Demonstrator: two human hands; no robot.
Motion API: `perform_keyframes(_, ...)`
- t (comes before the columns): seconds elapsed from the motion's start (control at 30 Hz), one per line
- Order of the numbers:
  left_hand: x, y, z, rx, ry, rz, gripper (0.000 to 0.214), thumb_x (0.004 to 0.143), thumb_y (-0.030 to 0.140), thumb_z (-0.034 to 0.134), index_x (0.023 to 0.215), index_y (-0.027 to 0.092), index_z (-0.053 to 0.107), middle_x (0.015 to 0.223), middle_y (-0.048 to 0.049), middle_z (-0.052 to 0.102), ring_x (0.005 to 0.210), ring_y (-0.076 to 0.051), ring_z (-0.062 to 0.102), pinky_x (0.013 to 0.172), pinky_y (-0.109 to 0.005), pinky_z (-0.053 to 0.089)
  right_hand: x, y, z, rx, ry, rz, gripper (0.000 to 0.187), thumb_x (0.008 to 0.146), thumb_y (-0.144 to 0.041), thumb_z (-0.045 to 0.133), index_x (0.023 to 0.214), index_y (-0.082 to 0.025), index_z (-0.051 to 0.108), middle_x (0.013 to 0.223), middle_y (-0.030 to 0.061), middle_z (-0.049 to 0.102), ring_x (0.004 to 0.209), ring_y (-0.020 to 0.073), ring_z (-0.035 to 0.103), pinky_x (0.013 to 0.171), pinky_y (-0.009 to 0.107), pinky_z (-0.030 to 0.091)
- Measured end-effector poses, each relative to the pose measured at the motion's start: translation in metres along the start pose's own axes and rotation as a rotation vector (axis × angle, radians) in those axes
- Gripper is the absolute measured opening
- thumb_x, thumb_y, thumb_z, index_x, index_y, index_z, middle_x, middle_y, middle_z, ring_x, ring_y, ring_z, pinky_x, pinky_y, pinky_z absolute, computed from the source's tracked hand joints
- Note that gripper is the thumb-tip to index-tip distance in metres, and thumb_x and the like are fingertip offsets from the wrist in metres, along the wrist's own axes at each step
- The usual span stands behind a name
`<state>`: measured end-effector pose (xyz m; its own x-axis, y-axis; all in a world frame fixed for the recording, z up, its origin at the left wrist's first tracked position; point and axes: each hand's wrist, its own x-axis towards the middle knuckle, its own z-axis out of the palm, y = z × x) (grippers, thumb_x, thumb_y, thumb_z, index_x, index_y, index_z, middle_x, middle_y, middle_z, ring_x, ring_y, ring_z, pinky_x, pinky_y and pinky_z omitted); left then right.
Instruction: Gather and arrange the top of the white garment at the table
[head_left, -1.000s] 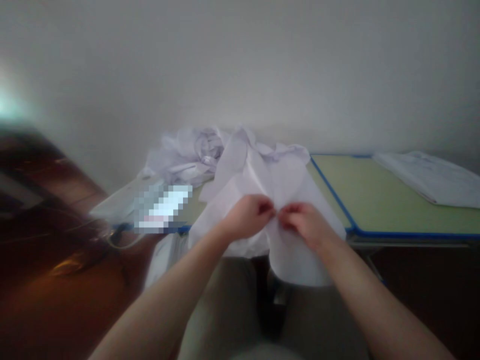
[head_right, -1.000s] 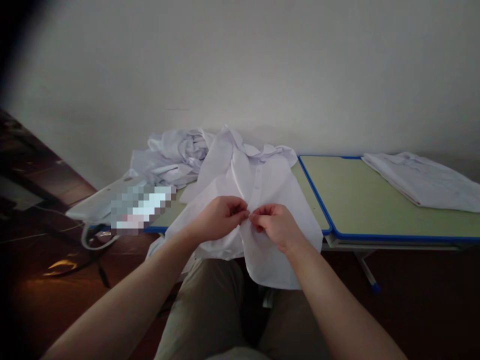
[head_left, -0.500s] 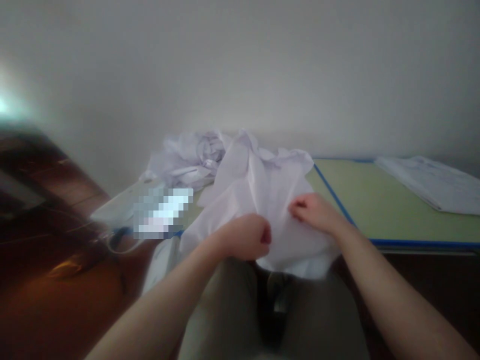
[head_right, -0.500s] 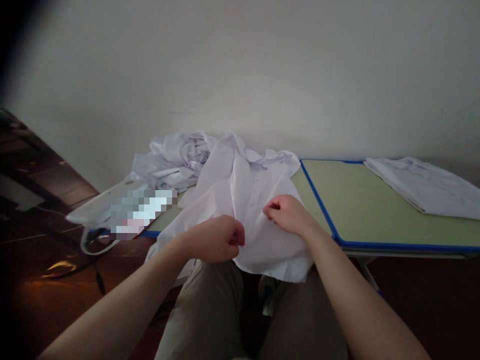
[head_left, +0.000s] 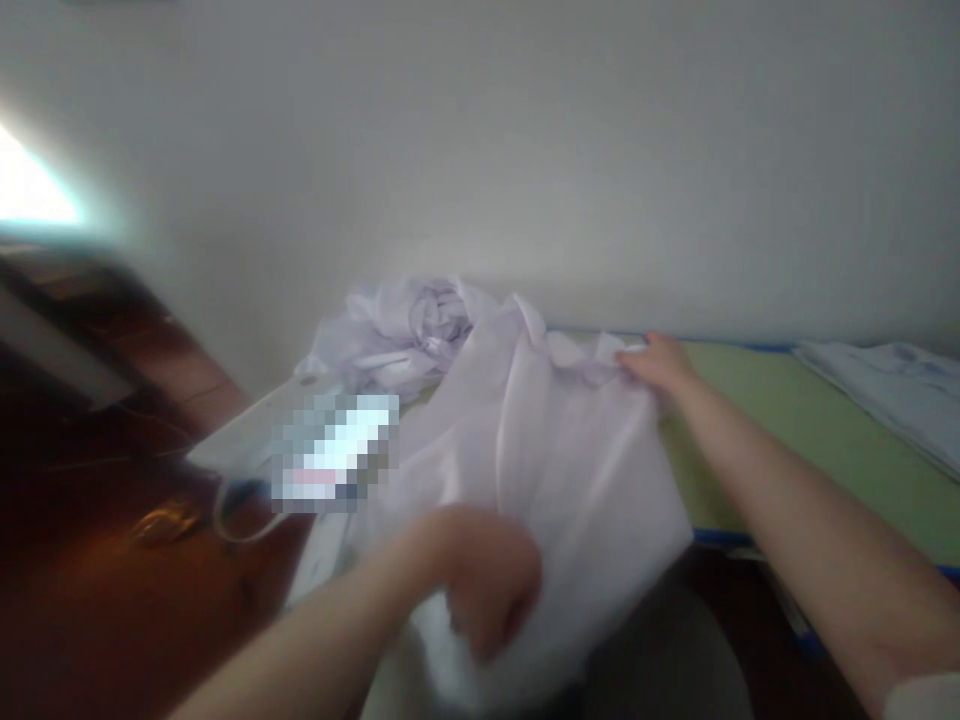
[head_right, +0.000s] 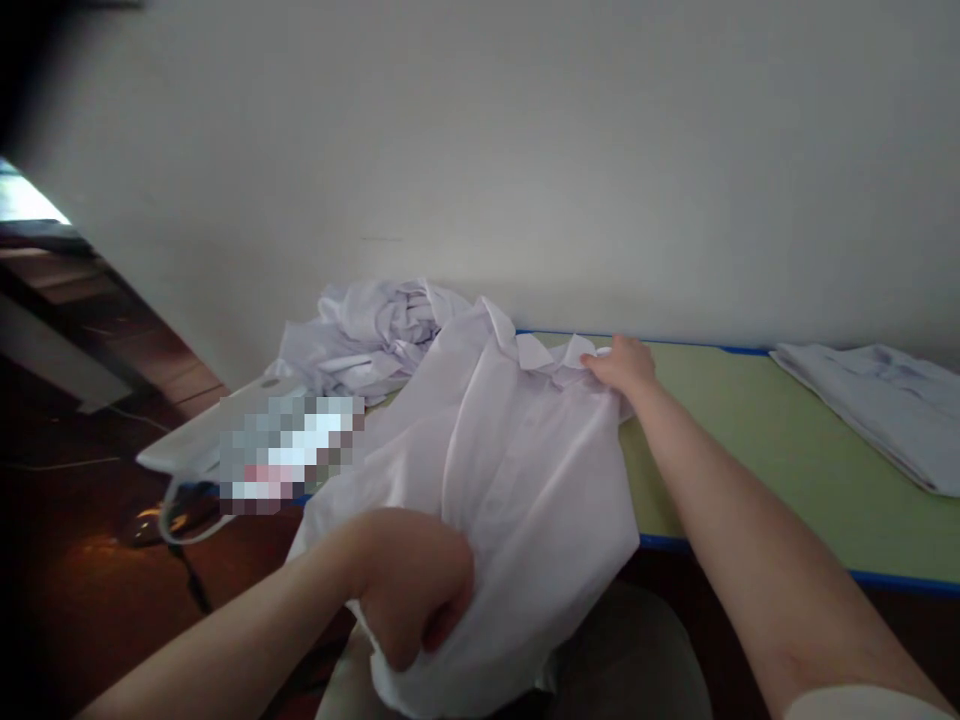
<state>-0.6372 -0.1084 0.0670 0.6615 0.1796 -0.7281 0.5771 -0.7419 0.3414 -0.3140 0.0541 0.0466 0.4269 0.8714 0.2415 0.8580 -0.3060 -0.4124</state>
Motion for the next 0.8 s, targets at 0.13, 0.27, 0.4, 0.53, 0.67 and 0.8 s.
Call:
perform_keyframes(0.13, 0.012, -0.009, -0.001, -0.033, -0.04, -0.025, 0.018, 0.053, 0.016, 0.076, 0.061, 0.021, 0.061, 0.043, 0.005, 0.053, 0.042, -0.017, 0.054, 0.048, -0.027, 0.041, 0.01, -0.007, -0.008, 0.106, -0.285, 0.105, 0.058, 0.065, -0.052, 0.074, 0.103, -0.008, 0.067, 0.105, 0.0213, 0.066, 0.096, 0.0304, 0.065, 0.075, 0.035, 0.051)
perform_keyframes(0.27, 0.013, -0.016, -0.03, -0.258, 0.272, 0.201, 0.042, 0.06, 0.034, 0.08, 0.098, 0.022, 0.069, 0.071, 0.0, 0.068, 0.059, -0.015, 0.061, 0.059, -0.027, 0.046, -0.003, -0.01, -0.023, 0.483, -0.513, 0.266, 0.019, 0.07, -0.023, 0.069, 0.085, -0.012, 0.067, 0.083, 0.0115, 0.07, 0.071, 0.0217, 0.067, 0.061, 0.029, 0.051)
perform_keyframes(0.4, 0.034, -0.02, -0.061, -0.734, 0.777, 0.379, 0.06, 0.072, 0.043, 0.074, 0.124, 0.019, 0.059, 0.114, -0.0123, 0.064, 0.093, -0.02, 0.064, 0.078, -0.03, 0.05, -0.04, -0.02, -0.046, 0.755, -0.637, 0.228, 0.017, 0.072, -0.02, 0.062, 0.089, -0.015, 0.065, 0.075, 0.0061, 0.07, 0.062, 0.0193, 0.065, 0.057, 0.029, 0.052)
perform_keyframes(0.53, 0.056, -0.018, -0.079, -1.198, 0.91, 0.561, 0.053, 0.081, 0.05, 0.063, 0.123, 0.019, 0.058, 0.123, -0.0149, 0.059, 0.11, -0.023, 0.059, 0.085, -0.034, 0.051, -0.092, -0.041, -0.066, 1.041, -0.686, -0.015, 0.027, 0.069, -0.02, 0.064, 0.096, -0.017, 0.064, 0.078, 0.0056, 0.07, 0.065, 0.0184, 0.065, 0.06, 0.028, 0.053)
perform_keyframes(0.67, 0.058, -0.013, -0.084, -1.323, 0.924, 0.592, 0.058, 0.072, 0.047, 0.074, 0.118, 0.016, 0.059, 0.109, -0.0132, 0.065, 0.098, -0.024, 0.064, 0.078, -0.032, 0.053, -0.134, -0.061, -0.068, 1.145, -0.698, -0.177, 0.031, 0.07, -0.021, 0.058, 0.101, -0.019, 0.064, 0.086, 0.0052, 0.07, 0.073, 0.0199, 0.066, 0.066, 0.032, 0.055)
perform_keyframes(0.8, 0.045, -0.011, -0.082, -1.408, 1.0, 0.651, 0.053, 0.068, 0.038, 0.077, 0.112, 0.012, 0.06, 0.092, -0.0107, 0.069, 0.081, -0.021, 0.068, 0.073, -0.033, 0.056, -0.163, -0.07, -0.065, 1.218, -0.793, -0.42, 0.049, 0.067, -0.014, 0.056, 0.115, -0.025, 0.06, 0.101, 0.0022, 0.067, 0.092, 0.0193, 0.066, 0.079, 0.031, 0.055)
